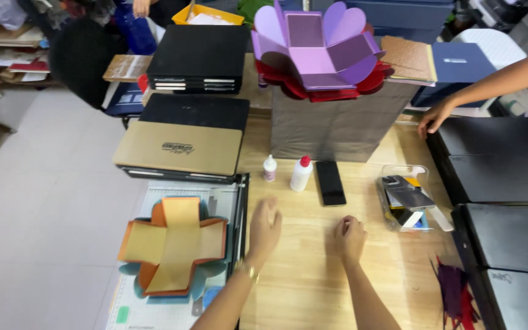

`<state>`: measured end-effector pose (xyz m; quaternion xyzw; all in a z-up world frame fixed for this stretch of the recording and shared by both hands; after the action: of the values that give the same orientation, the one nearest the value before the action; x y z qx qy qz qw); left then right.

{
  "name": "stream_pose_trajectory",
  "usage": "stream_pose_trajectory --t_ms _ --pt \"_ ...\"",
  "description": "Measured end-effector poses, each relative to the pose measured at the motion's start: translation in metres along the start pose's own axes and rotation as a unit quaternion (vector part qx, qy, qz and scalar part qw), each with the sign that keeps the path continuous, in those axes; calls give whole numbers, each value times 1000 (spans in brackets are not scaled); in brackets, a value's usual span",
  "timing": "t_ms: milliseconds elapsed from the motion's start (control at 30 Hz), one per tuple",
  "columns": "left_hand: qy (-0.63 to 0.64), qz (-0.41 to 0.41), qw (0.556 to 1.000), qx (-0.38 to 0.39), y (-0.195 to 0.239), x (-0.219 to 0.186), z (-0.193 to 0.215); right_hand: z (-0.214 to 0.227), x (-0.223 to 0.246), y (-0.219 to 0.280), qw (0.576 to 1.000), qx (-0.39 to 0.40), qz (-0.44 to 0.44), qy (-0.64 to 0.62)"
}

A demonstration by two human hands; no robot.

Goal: The person assembles a purple flower-shaped paper craft by applying glue to small patterned squares and attaching them to the petals. They then handle a stack of colored paper squares and place them on the table, and briefly open a glue bottle.

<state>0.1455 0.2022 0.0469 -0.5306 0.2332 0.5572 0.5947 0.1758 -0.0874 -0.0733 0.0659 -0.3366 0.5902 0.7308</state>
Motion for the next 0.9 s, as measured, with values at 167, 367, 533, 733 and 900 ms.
stream_pose_trajectory --t_ms 167,367,533,733,900 --pt "-1 54 988 -143 -117 55 -46 -13 -25 0 999 -38 -16 -28" --pt "-65 165 983 -55 -148 118 -78 1 -7 0 996 -70 13 -52" --pt "54 166 975 -137 -97 107 -65 6 1 1 989 -104 85 -57" --pt "359 142 922 21 6 -44 4 7 -6 -2 952 70 -120 -271" --pt "289 113 943 118 68 -172 90 71 123 82 786 234 -196 -538"
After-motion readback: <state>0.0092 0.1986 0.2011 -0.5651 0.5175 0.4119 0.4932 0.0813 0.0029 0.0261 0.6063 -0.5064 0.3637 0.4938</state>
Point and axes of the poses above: each hand's wrist, its own y-axis away from the middle knuckle, its own z-axis out of the back of the hand, x = y × z, the point moved 4 cm from there along -y, towards the middle knuckle, and after that the axes turned 2 degrees about y, right-handed, at the moved point
